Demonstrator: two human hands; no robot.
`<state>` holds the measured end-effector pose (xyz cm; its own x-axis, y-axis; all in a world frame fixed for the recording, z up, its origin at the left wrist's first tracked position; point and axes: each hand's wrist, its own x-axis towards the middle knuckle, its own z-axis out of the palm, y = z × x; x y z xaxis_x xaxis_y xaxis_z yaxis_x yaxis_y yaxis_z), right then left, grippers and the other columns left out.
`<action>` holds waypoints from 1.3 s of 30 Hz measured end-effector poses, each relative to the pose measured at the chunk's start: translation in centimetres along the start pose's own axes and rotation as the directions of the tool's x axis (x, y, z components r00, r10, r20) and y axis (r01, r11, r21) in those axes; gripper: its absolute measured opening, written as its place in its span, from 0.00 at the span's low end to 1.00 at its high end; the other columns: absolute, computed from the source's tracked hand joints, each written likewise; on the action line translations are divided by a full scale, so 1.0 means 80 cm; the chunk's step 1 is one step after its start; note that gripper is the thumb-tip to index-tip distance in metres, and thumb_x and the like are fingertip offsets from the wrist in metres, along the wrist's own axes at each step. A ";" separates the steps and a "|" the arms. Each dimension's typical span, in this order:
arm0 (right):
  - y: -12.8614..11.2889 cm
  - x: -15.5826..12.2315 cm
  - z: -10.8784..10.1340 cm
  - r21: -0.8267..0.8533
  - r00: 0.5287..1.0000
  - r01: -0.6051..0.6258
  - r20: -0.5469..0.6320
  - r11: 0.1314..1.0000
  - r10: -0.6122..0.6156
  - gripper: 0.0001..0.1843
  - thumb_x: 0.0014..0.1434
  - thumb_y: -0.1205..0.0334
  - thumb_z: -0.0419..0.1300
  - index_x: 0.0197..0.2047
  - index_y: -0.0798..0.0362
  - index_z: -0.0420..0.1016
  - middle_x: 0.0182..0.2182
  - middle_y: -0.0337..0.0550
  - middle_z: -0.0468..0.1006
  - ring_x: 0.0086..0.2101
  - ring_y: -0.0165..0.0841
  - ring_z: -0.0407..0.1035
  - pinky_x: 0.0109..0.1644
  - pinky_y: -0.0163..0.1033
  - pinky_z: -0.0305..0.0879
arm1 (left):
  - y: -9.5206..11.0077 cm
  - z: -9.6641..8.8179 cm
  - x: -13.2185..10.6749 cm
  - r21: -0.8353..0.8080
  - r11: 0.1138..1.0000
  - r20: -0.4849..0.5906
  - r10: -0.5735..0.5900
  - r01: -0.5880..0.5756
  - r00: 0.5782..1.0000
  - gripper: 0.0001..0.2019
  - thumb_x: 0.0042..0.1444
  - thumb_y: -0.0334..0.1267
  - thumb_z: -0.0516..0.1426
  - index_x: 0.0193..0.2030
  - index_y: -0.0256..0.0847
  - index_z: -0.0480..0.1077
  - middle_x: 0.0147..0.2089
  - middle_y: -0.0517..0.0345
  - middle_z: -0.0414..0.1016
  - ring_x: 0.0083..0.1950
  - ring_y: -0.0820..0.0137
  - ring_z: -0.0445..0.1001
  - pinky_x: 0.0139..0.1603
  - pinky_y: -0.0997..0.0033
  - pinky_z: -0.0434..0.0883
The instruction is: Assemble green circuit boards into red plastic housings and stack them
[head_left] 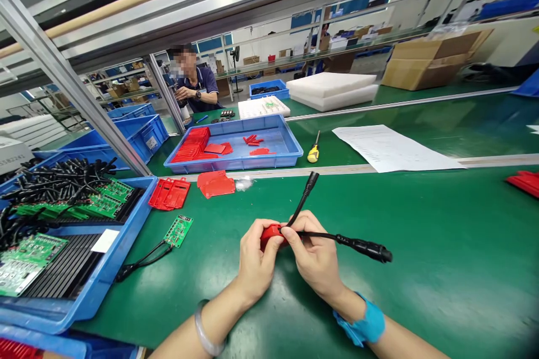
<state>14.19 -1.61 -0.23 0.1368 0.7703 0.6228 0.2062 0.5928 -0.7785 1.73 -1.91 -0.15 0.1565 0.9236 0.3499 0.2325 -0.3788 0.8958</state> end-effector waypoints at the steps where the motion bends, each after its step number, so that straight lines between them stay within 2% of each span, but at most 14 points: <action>1: -0.001 0.000 0.001 0.000 1.000 -0.007 -0.007 1.000 0.007 0.12 0.61 0.68 0.55 0.26 0.52 0.64 0.27 0.38 0.64 0.30 0.32 0.60 0.32 0.38 0.56 | 0.000 0.001 -0.001 0.011 1.000 -0.016 0.005 -0.005 1.000 0.07 0.61 0.38 0.52 0.44 0.41 0.67 0.41 0.57 0.73 0.40 0.70 0.71 0.42 0.71 0.66; 3: -0.004 0.002 0.001 -0.019 1.000 0.015 -0.009 1.000 -0.015 0.11 0.61 0.68 0.55 0.26 0.52 0.63 0.27 0.38 0.64 0.30 0.32 0.60 0.32 0.38 0.56 | 0.001 0.002 -0.002 0.016 1.000 -0.029 0.013 -0.012 0.999 0.06 0.61 0.37 0.52 0.43 0.41 0.67 0.40 0.57 0.73 0.40 0.70 0.71 0.42 0.71 0.66; 8: -0.006 0.008 -0.004 -0.090 0.983 0.184 0.004 0.979 -0.185 0.10 0.59 0.71 0.57 0.27 0.52 0.64 0.27 0.38 0.64 0.31 0.33 0.60 0.33 0.39 0.57 | 0.003 0.003 -0.001 -0.003 1.000 -0.021 0.031 -0.031 0.999 0.05 0.61 0.36 0.52 0.43 0.42 0.67 0.40 0.58 0.73 0.41 0.71 0.71 0.43 0.71 0.66; 10: -0.004 0.008 -0.003 -0.070 0.991 0.136 0.001 0.988 -0.136 0.10 0.60 0.70 0.56 0.27 0.52 0.63 0.27 0.38 0.64 0.30 0.32 0.60 0.33 0.39 0.56 | 0.002 0.004 0.000 0.016 0.999 -0.029 0.035 -0.035 0.999 0.05 0.61 0.37 0.52 0.43 0.42 0.67 0.40 0.58 0.73 0.41 0.70 0.70 0.43 0.71 0.66; 14: 0.002 0.007 0.003 0.068 0.998 -0.061 0.018 0.996 0.060 0.12 0.62 0.66 0.55 0.26 0.52 0.60 0.27 0.37 0.62 0.29 0.31 0.59 0.31 0.38 0.56 | -0.003 0.004 0.000 0.070 0.997 -0.039 0.043 -0.040 0.998 0.07 0.61 0.40 0.52 0.43 0.42 0.66 0.39 0.57 0.72 0.39 0.69 0.69 0.42 0.69 0.65; 17: 0.001 0.005 0.004 0.108 0.994 -0.100 0.061 0.989 0.094 0.11 0.62 0.66 0.54 0.27 0.51 0.60 0.28 0.37 0.61 0.28 0.31 0.58 0.30 0.37 0.56 | -0.006 0.002 0.000 0.089 0.995 -0.047 0.052 -0.048 0.998 0.07 0.61 0.41 0.53 0.42 0.43 0.67 0.38 0.58 0.72 0.38 0.68 0.68 0.40 0.68 0.64; 20: -0.002 0.006 0.000 -0.003 0.998 0.050 0.035 0.999 -0.050 0.11 0.61 0.69 0.54 0.27 0.52 0.61 0.27 0.38 0.63 0.29 0.32 0.59 0.32 0.38 0.56 | -0.007 0.001 -0.001 0.102 0.992 -0.052 0.079 -0.074 0.995 0.06 0.60 0.41 0.53 0.40 0.42 0.67 0.37 0.57 0.72 0.39 0.68 0.68 0.41 0.68 0.64; 22: -0.004 0.007 -0.004 -0.096 0.980 0.200 0.018 0.975 -0.200 0.10 0.59 0.71 0.55 0.27 0.52 0.61 0.27 0.38 0.64 0.30 0.33 0.59 0.33 0.39 0.56 | -0.007 0.001 0.000 0.111 0.990 -0.045 0.095 -0.090 0.994 0.06 0.60 0.39 0.53 0.40 0.41 0.67 0.38 0.57 0.71 0.39 0.68 0.68 0.42 0.68 0.64; 24: -0.005 0.009 -0.007 -0.136 0.961 0.278 0.031 0.951 -0.276 0.09 0.58 0.72 0.56 0.28 0.52 0.62 0.27 0.38 0.64 0.30 0.33 0.59 0.33 0.39 0.57 | -0.005 0.000 0.002 0.096 0.991 -0.025 0.095 -0.092 0.995 0.06 0.60 0.39 0.53 0.40 0.41 0.67 0.37 0.57 0.71 0.38 0.69 0.68 0.40 0.69 0.65; 26: -0.004 0.010 -0.007 -0.119 0.971 0.240 0.039 0.963 -0.237 0.10 0.58 0.71 0.56 0.27 0.52 0.63 0.26 0.38 0.64 0.30 0.33 0.59 0.33 0.39 0.57 | -0.004 -0.001 0.004 0.069 0.993 -0.006 0.093 -0.092 0.996 0.06 0.60 0.39 0.53 0.39 0.40 0.67 0.36 0.57 0.71 0.37 0.70 0.68 0.39 0.70 0.65; 29: 0.000 0.010 -0.004 -0.005 0.998 0.045 0.042 0.999 -0.045 0.12 0.60 0.66 0.55 0.25 0.52 0.62 0.26 0.39 0.63 0.30 0.34 0.60 0.33 0.40 0.57 | -0.003 -0.002 0.006 0.081 0.992 -0.017 0.098 -0.097 0.995 0.05 0.59 0.39 0.54 0.37 0.39 0.66 0.34 0.58 0.69 0.34 0.71 0.67 0.36 0.71 0.64; 33: 0.003 0.014 -0.002 0.205 0.974 -0.196 0.150 0.959 0.167 0.14 0.61 0.59 0.57 0.25 0.52 0.62 0.27 0.38 0.63 0.29 0.32 0.60 0.33 0.37 0.59 | -0.005 -0.008 0.007 0.109 0.986 -0.026 0.133 -0.129 0.991 0.06 0.58 0.40 0.55 0.35 0.39 0.67 0.31 0.58 0.69 0.32 0.71 0.66 0.34 0.71 0.63; 35: 0.003 0.018 -0.004 0.238 0.959 -0.218 0.232 0.947 0.162 0.13 0.61 0.56 0.58 0.27 0.52 0.65 0.29 0.39 0.66 0.32 0.33 0.63 0.35 0.38 0.61 | -0.008 -0.013 0.008 0.072 0.986 -0.035 0.151 -0.148 0.988 0.07 0.58 0.41 0.55 0.36 0.39 0.67 0.31 0.59 0.68 0.32 0.72 0.65 0.34 0.72 0.63; 39: -0.002 0.019 -0.011 0.175 0.934 -0.132 0.351 0.976 0.064 0.11 0.56 0.55 0.64 0.40 0.50 0.71 0.37 0.42 0.70 0.38 0.36 0.66 0.42 0.40 0.64 | -0.017 -0.024 0.011 -0.062 0.973 -0.066 0.217 -0.221 0.974 0.09 0.58 0.43 0.54 0.39 0.40 0.67 0.33 0.58 0.68 0.33 0.71 0.66 0.36 0.71 0.63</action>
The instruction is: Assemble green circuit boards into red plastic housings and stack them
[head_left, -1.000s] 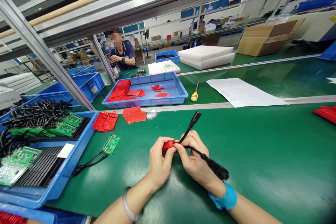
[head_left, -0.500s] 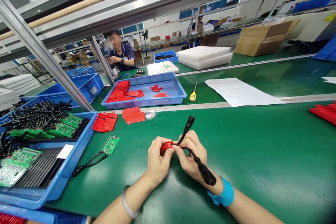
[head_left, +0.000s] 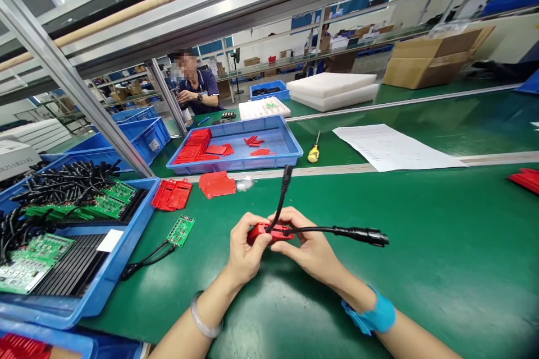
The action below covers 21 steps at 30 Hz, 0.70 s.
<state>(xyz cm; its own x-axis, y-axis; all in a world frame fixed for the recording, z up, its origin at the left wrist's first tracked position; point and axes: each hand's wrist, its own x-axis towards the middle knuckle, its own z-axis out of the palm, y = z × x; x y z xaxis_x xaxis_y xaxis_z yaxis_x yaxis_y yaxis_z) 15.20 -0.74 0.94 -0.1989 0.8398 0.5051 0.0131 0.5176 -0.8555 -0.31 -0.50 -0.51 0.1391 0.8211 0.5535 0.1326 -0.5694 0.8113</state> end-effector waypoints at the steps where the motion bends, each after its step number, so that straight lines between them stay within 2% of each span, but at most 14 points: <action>1: -0.001 -0.002 -0.001 -0.028 1.000 0.015 0.006 1.000 -0.015 0.11 0.55 0.56 0.65 0.40 0.50 0.71 0.36 0.42 0.71 0.37 0.36 0.67 0.41 0.40 0.64 | -0.002 -0.002 0.000 -0.035 0.999 0.003 0.025 -0.025 1.000 0.09 0.58 0.43 0.55 0.40 0.40 0.67 0.34 0.57 0.69 0.34 0.70 0.66 0.36 0.71 0.64; 5: -0.003 -0.009 -0.004 -0.092 0.994 0.101 -0.025 0.991 -0.104 0.07 0.54 0.59 0.66 0.34 0.51 0.73 0.31 0.41 0.73 0.32 0.35 0.68 0.36 0.39 0.64 | -0.005 -0.005 -0.005 -0.112 0.990 0.039 0.088 -0.083 0.995 0.10 0.58 0.44 0.55 0.42 0.41 0.68 0.36 0.55 0.70 0.37 0.68 0.67 0.38 0.69 0.65; 11: 0.000 -0.015 -0.005 -0.118 0.986 0.155 -0.049 0.981 -0.162 0.07 0.54 0.58 0.66 0.30 0.51 0.75 0.24 0.39 0.72 0.26 0.32 0.65 0.29 0.38 0.61 | -0.001 -0.004 -0.009 -0.079 0.991 0.052 0.114 -0.110 0.992 0.12 0.58 0.46 0.54 0.40 0.40 0.68 0.33 0.54 0.71 0.33 0.69 0.66 0.35 0.69 0.64; 18: -0.002 -0.015 -0.008 -0.076 0.995 0.089 -0.034 0.993 -0.092 0.06 0.54 0.58 0.66 0.31 0.50 0.75 0.25 0.39 0.72 0.27 0.33 0.66 0.29 0.37 0.61 | 0.003 -0.008 -0.004 -0.086 0.993 0.086 0.093 -0.085 0.992 0.11 0.57 0.45 0.56 0.40 0.39 0.69 0.34 0.53 0.72 0.36 0.67 0.69 0.37 0.68 0.66; 21: -0.004 -0.013 -0.014 -0.052 0.996 0.086 0.010 0.995 -0.086 0.13 0.53 0.53 0.67 0.40 0.49 0.76 0.33 0.43 0.74 0.34 0.36 0.69 0.37 0.40 0.65 | 0.007 -0.008 -0.002 -0.041 0.996 0.105 0.077 -0.073 0.992 0.10 0.57 0.43 0.56 0.40 0.39 0.69 0.34 0.54 0.72 0.35 0.68 0.68 0.36 0.70 0.65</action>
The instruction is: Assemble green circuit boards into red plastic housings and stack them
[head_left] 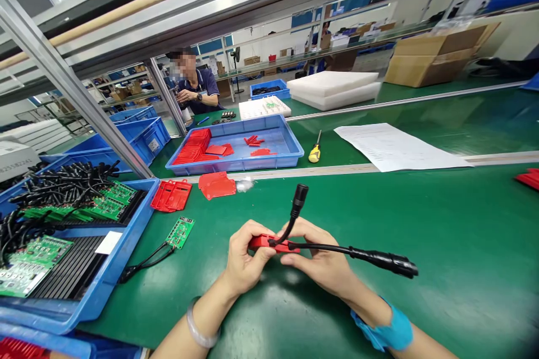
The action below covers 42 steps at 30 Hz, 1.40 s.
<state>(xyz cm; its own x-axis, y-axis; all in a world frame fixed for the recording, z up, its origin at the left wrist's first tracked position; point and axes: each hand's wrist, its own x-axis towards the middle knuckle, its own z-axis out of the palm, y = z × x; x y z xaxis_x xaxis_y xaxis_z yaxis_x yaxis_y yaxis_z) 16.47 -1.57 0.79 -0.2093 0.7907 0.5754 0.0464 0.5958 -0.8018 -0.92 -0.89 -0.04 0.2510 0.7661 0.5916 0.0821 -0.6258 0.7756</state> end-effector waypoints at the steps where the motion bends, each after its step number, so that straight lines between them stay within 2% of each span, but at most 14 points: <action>1: 0.000 0.001 -0.002 0.001 1.000 0.010 0.004 1.000 -0.010 0.17 0.53 0.51 0.66 0.44 0.48 0.75 0.36 0.44 0.74 0.37 0.38 0.69 0.40 0.41 0.66 | 0.001 0.000 0.001 0.023 1.000 0.017 -0.006 0.005 1.000 0.09 0.57 0.42 0.57 0.40 0.39 0.69 0.34 0.54 0.72 0.35 0.69 0.68 0.36 0.70 0.64; 2: 0.000 0.001 -0.003 -0.001 1.000 0.024 0.001 1.000 -0.024 0.19 0.53 0.51 0.66 0.47 0.47 0.74 0.38 0.44 0.74 0.39 0.38 0.68 0.42 0.42 0.66 | 0.002 0.001 0.001 0.046 0.999 0.034 -0.011 0.009 0.999 0.09 0.57 0.41 0.57 0.40 0.39 0.69 0.33 0.55 0.72 0.34 0.70 0.67 0.35 0.71 0.64; 4: -0.001 0.002 -0.003 -0.006 0.999 0.048 -0.022 0.999 -0.048 0.15 0.57 0.54 0.64 0.47 0.45 0.75 0.37 0.43 0.73 0.38 0.37 0.68 0.41 0.41 0.66 | 0.004 0.003 0.002 0.076 0.997 0.062 -0.017 0.012 0.998 0.08 0.57 0.40 0.57 0.40 0.39 0.70 0.33 0.56 0.71 0.33 0.71 0.67 0.34 0.72 0.63; 6: -0.003 0.002 0.000 -0.004 0.995 0.076 -0.058 0.997 -0.076 0.07 0.59 0.60 0.62 0.42 0.45 0.78 0.33 0.41 0.72 0.34 0.34 0.67 0.36 0.39 0.65 | 0.005 0.006 0.002 0.082 0.996 0.072 -0.022 0.017 0.997 0.08 0.57 0.40 0.57 0.40 0.39 0.70 0.33 0.56 0.71 0.33 0.71 0.67 0.34 0.72 0.63; 8: -0.005 0.002 0.004 -0.031 0.990 0.089 -0.108 0.996 -0.092 0.04 0.59 0.62 0.61 0.36 0.47 0.79 0.29 0.41 0.71 0.31 0.34 0.66 0.32 0.38 0.64 | 0.004 0.009 0.000 0.078 0.996 0.075 -0.049 0.043 0.996 0.08 0.56 0.39 0.58 0.41 0.39 0.70 0.34 0.55 0.72 0.34 0.70 0.68 0.35 0.72 0.64; 12: -0.008 0.000 0.016 -0.131 0.976 0.069 -0.198 0.989 -0.094 0.07 0.59 0.62 0.59 0.29 0.50 0.74 0.26 0.41 0.68 0.29 0.35 0.63 0.30 0.39 0.61 | 0.001 0.017 -0.004 0.049 0.992 0.039 -0.121 0.119 0.992 0.08 0.56 0.39 0.58 0.41 0.38 0.70 0.36 0.54 0.73 0.35 0.70 0.69 0.37 0.71 0.66; 17: 0.000 -0.006 0.025 -0.089 0.954 0.004 -0.298 0.996 -0.030 0.09 0.58 0.65 0.59 0.26 0.51 0.68 0.28 0.41 0.67 0.31 0.35 0.63 0.33 0.40 0.62 | -0.003 0.023 -0.004 0.006 0.989 -0.015 -0.148 0.148 0.989 0.08 0.56 0.40 0.59 0.39 0.39 0.70 0.36 0.54 0.73 0.37 0.69 0.70 0.39 0.70 0.67; 22: 0.002 -0.004 0.024 -0.033 0.967 0.012 -0.255 0.999 -0.020 0.07 0.57 0.66 0.61 0.27 0.50 0.70 0.29 0.41 0.68 0.32 0.35 0.64 0.33 0.38 0.62 | -0.002 0.020 -0.003 0.013 0.985 -0.021 -0.169 0.169 0.985 0.09 0.54 0.41 0.59 0.36 0.38 0.71 0.32 0.56 0.71 0.33 0.71 0.68 0.35 0.72 0.65; 28: -0.001 -0.001 0.028 0.005 0.963 -0.023 -0.267 1.000 0.024 0.08 0.58 0.65 0.59 0.27 0.51 0.70 0.28 0.40 0.67 0.31 0.34 0.64 0.33 0.38 0.62 | -0.001 0.017 -0.005 0.117 0.991 -0.023 -0.061 0.063 0.998 0.07 0.55 0.38 0.58 0.38 0.38 0.70 0.34 0.55 0.72 0.33 0.71 0.68 0.35 0.72 0.64; 32: 0.002 -0.002 0.029 -0.023 0.953 -0.033 -0.300 0.999 0.025 0.09 0.58 0.65 0.59 0.26 0.52 0.68 0.29 0.39 0.66 0.31 0.33 0.63 0.33 0.38 0.60 | -0.001 0.019 -0.005 0.101 0.988 0.006 -0.119 0.118 0.993 0.07 0.59 0.39 0.54 0.40 0.39 0.69 0.35 0.56 0.71 0.34 0.70 0.69 0.36 0.72 0.65; 38: 0.005 -0.003 0.029 -0.129 0.942 0.003 -0.332 0.992 -0.046 0.06 0.56 0.66 0.58 0.28 0.52 0.69 0.30 0.40 0.67 0.34 0.35 0.63 0.39 0.40 0.60 | 0.000 0.018 -0.004 0.157 0.965 0.012 -0.213 0.209 0.977 0.06 0.59 0.38 0.53 0.39 0.39 0.69 0.35 0.58 0.72 0.35 0.70 0.70 0.37 0.73 0.66; 42: 0.008 -0.001 0.039 0.017 0.935 -0.048 -0.352 0.999 0.051 0.09 0.56 0.61 0.59 0.25 0.52 0.67 0.28 0.39 0.67 0.32 0.33 0.63 0.36 0.38 0.60 | -0.004 0.009 -0.007 0.206 0.963 0.018 -0.181 0.174 0.983 0.06 0.58 0.39 0.55 0.36 0.39 0.68 0.31 0.60 0.70 0.31 0.72 0.69 0.33 0.75 0.66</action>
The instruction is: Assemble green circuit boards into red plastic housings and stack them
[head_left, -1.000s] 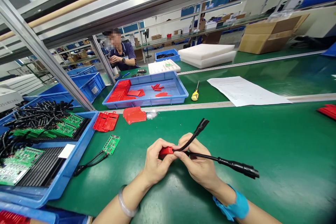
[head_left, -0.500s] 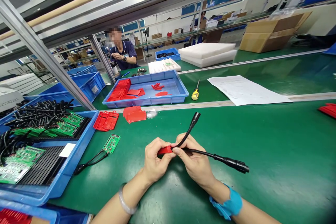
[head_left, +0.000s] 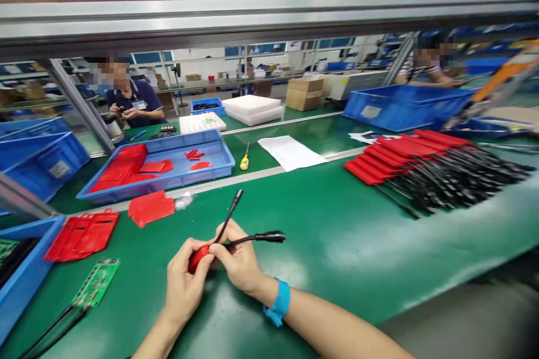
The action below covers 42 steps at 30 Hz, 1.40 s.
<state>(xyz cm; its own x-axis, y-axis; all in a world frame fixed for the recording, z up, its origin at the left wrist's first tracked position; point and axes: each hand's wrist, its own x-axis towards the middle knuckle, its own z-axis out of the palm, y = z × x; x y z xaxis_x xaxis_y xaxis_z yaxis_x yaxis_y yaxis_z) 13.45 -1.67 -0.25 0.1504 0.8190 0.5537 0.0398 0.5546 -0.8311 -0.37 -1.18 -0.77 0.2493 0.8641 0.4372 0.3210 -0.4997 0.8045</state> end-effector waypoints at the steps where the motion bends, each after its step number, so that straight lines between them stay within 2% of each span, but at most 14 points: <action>1: 0.001 0.000 0.003 0.039 1.000 -0.029 -0.001 0.999 0.029 0.11 0.56 0.58 0.59 0.25 0.52 0.66 0.28 0.39 0.66 0.31 0.32 0.62 0.35 0.37 0.60 | -0.003 -0.002 -0.001 0.014 1.000 -0.001 0.022 -0.022 1.000 0.06 0.57 0.39 0.55 0.36 0.39 0.68 0.31 0.60 0.71 0.30 0.72 0.68 0.32 0.76 0.66; 5: 0.002 0.003 0.005 0.076 0.999 -0.049 -0.003 0.996 0.049 0.15 0.56 0.53 0.61 0.24 0.53 0.68 0.27 0.39 0.67 0.30 0.32 0.64 0.35 0.36 0.61 | -0.013 -0.008 0.000 0.046 0.998 0.001 0.042 -0.042 0.999 0.06 0.56 0.39 0.56 0.38 0.40 0.68 0.32 0.61 0.71 0.29 0.72 0.69 0.31 0.76 0.66; 9: 0.000 0.004 -0.007 -0.029 0.997 0.071 0.026 0.997 -0.071 0.08 0.57 0.57 0.62 0.30 0.51 0.76 0.31 0.40 0.71 0.33 0.33 0.66 0.39 0.38 0.63 | -0.011 -0.007 0.004 -0.031 0.997 0.052 -0.064 0.066 0.997 0.09 0.58 0.41 0.54 0.43 0.41 0.68 0.39 0.58 0.73 0.36 0.69 0.71 0.37 0.74 0.67; 11: -0.001 0.004 -0.013 -0.030 0.992 0.111 0.061 0.993 -0.109 0.05 0.58 0.59 0.62 0.33 0.50 0.78 0.33 0.41 0.72 0.35 0.34 0.67 0.42 0.39 0.63 | -0.005 -0.005 0.006 -0.096 0.992 0.078 -0.079 0.086 0.994 0.09 0.59 0.41 0.54 0.43 0.41 0.68 0.41 0.57 0.73 0.40 0.68 0.72 0.42 0.72 0.67; 13: -0.002 0.003 -0.016 -0.017 0.988 0.121 0.097 0.992 -0.119 0.06 0.59 0.61 0.60 0.33 0.50 0.78 0.33 0.41 0.72 0.36 0.34 0.67 0.42 0.39 0.63 | 0.001 -0.002 0.006 -0.149 0.986 0.083 -0.068 0.079 0.994 0.08 0.59 0.40 0.53 0.42 0.41 0.69 0.39 0.57 0.73 0.40 0.69 0.71 0.42 0.72 0.67; 17: -0.006 0.003 -0.013 -0.006 0.992 0.094 0.081 0.996 -0.093 0.10 0.60 0.63 0.58 0.27 0.52 0.74 0.29 0.41 0.71 0.31 0.33 0.66 0.36 0.37 0.63 | 0.005 0.001 0.003 -0.117 0.991 -0.005 0.067 -0.067 0.998 0.06 0.57 0.39 0.56 0.36 0.39 0.67 0.31 0.59 0.69 0.31 0.72 0.66 0.33 0.74 0.63; 20: -0.010 0.004 -0.013 0.013 0.993 0.086 0.081 0.996 -0.087 0.09 0.60 0.65 0.58 0.28 0.51 0.75 0.29 0.41 0.72 0.31 0.33 0.67 0.35 0.36 0.65 | 0.004 0.001 0.001 -0.056 0.984 -0.054 0.167 -0.170 0.985 0.05 0.56 0.38 0.57 0.35 0.39 0.67 0.30 0.59 0.67 0.30 0.73 0.64 0.32 0.74 0.61; 23: -0.011 0.007 -0.019 0.004 0.974 0.167 0.154 0.986 -0.166 0.06 0.59 0.67 0.59 0.33 0.50 0.77 0.32 0.42 0.73 0.33 0.34 0.69 0.36 0.37 0.67 | 0.004 0.000 0.001 -0.090 0.978 -0.053 0.183 -0.187 0.982 0.06 0.57 0.39 0.56 0.37 0.39 0.68 0.31 0.58 0.68 0.31 0.72 0.65 0.32 0.73 0.61; 26: -0.013 0.009 -0.027 -0.058 0.930 0.321 0.206 0.945 -0.303 0.07 0.58 0.69 0.61 0.39 0.49 0.76 0.32 0.43 0.74 0.33 0.35 0.69 0.36 0.40 0.67 | 0.002 -0.001 -0.001 -0.133 0.970 -0.037 0.201 -0.204 0.979 0.08 0.57 0.40 0.56 0.41 0.39 0.69 0.33 0.55 0.71 0.33 0.70 0.67 0.34 0.71 0.63; 30: -0.016 0.007 -0.030 -0.115 0.871 0.468 0.227 0.876 -0.435 0.10 0.55 0.73 0.61 0.38 0.49 0.75 0.27 0.40 0.72 0.28 0.33 0.66 0.32 0.40 0.64 | -0.002 0.003 -0.003 -0.173 0.959 -0.030 0.223 -0.225 0.974 0.09 0.57 0.40 0.57 0.42 0.40 0.69 0.36 0.53 0.73 0.35 0.69 0.69 0.36 0.69 0.64; 32: -0.016 0.003 -0.028 -0.114 0.888 0.435 0.216 0.893 -0.406 0.09 0.55 0.74 0.60 0.37 0.51 0.73 0.26 0.40 0.70 0.28 0.33 0.64 0.32 0.40 0.62 | -0.003 0.005 -0.004 -0.179 0.956 -0.039 0.228 -0.232 0.973 0.09 0.57 0.39 0.57 0.43 0.40 0.69 0.36 0.53 0.74 0.35 0.69 0.69 0.36 0.69 0.65; 36: -0.012 -0.005 -0.021 -0.069 0.957 0.263 0.147 0.962 -0.250 0.06 0.58 0.72 0.57 0.33 0.52 0.70 0.26 0.39 0.67 0.29 0.33 0.63 0.33 0.41 0.61 | -0.005 0.009 -0.002 -0.131 0.959 -0.058 0.246 -0.251 0.968 0.09 0.56 0.38 0.58 0.43 0.39 0.69 0.36 0.53 0.74 0.35 0.69 0.68 0.36 0.70 0.65; 38: -0.008 -0.007 -0.020 -0.059 0.974 0.200 0.117 0.978 -0.192 0.05 0.59 0.71 0.57 0.33 0.52 0.70 0.27 0.40 0.67 0.29 0.34 0.63 0.32 0.40 0.61 | -0.005 0.010 0.000 -0.106 0.966 -0.057 0.229 -0.234 0.972 0.09 0.56 0.38 0.58 0.42 0.39 0.69 0.35 0.53 0.73 0.35 0.69 0.68 0.36 0.70 0.65; 42: -0.005 -0.006 -0.021 -0.071 0.973 0.211 0.107 0.975 -0.202 0.05 0.58 0.70 0.57 0.33 0.52 0.71 0.28 0.40 0.68 0.31 0.34 0.64 0.34 0.40 0.62 | -0.003 0.007 0.002 -0.089 0.980 -0.017 0.177 -0.178 0.984 0.08 0.56 0.39 0.57 0.39 0.38 0.69 0.33 0.54 0.72 0.33 0.70 0.68 0.33 0.71 0.64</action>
<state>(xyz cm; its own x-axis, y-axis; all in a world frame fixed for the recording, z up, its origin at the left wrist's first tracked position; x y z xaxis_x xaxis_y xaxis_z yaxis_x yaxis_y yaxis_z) 14.99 -2.53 -0.24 0.0331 0.7006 0.7127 0.1406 0.7028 -0.6974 0.08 -0.97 -1.16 0.2866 0.7630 0.5793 0.1893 -0.6379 0.7465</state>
